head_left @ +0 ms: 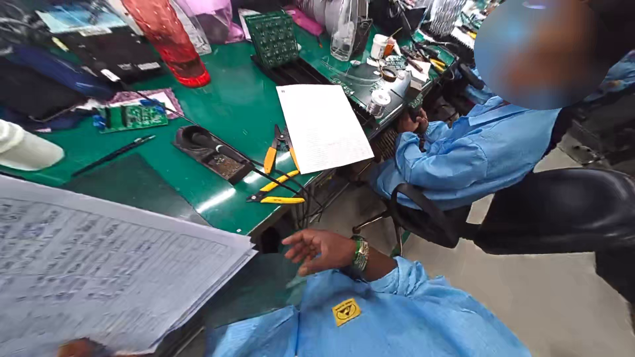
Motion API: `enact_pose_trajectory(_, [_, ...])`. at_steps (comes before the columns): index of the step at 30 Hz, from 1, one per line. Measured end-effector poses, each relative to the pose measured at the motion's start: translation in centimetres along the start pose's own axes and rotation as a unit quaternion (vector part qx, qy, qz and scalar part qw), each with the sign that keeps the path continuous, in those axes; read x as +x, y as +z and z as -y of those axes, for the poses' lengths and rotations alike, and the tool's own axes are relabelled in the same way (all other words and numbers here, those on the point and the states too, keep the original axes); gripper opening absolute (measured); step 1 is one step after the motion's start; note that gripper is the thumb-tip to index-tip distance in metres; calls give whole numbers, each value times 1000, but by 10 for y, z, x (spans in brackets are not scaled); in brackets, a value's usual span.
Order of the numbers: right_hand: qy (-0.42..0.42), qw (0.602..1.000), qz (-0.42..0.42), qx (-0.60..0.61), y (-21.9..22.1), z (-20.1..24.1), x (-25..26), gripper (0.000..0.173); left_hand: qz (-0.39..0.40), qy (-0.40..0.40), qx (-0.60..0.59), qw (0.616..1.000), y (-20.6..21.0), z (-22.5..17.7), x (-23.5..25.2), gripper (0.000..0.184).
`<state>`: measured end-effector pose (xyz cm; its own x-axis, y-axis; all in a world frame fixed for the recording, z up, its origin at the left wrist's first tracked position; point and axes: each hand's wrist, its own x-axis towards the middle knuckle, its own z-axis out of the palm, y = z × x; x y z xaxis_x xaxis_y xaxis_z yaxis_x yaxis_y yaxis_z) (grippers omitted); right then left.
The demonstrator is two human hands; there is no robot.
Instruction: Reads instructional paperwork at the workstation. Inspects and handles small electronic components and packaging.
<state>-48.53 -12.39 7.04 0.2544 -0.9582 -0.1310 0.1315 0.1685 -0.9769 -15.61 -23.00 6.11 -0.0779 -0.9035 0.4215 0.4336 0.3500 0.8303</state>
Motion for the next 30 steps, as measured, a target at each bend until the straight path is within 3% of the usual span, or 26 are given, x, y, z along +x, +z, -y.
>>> enact_pose_trajectory(3, [-83, 996, 16, -29, 39, 4, 17, 93, 7, -11, -24, 1000, 4, 11, -4, 39])
enact_pose_trajectory(6, [-131, 990, -9, -47, 64, 9, 25, 96, 8, -6, -56, 998, 12, 19, -8, 45])
enact_pose_trajectory(10, [-157, 984, -60, -62, 86, 12, 32, 67, 30, -23, -110, 993, 20, 24, -14, 49])
enact_pose_trajectory(15, [-161, 976, -137, 58, 114, 7, 39, 26, 50, -50, -150, 986, 20, 22, -28, 44])
enact_pose_trajectory(18, [-184, 967, -143, 105, 120, -7, 47, 20, 45, -63, -144, 987, 7, 19, -36, 45])
enact_pose_trajectory(21, [-105, 976, -156, 115, 126, -15, 55, 22, -7, -132, -110, 985, -5, 13, -43, 35])
enact_pose_trajectory(25, [135, 955, -178, 194, 133, -15, 60, 25, -121, -282, 4, 952, 3, 0, -43, 26])
enact_pose_trajectory(30, [167, 935, -170, 263, 132, -29, 60, 22, -129, -309, 11, 942, 1, -4, -49, 22])
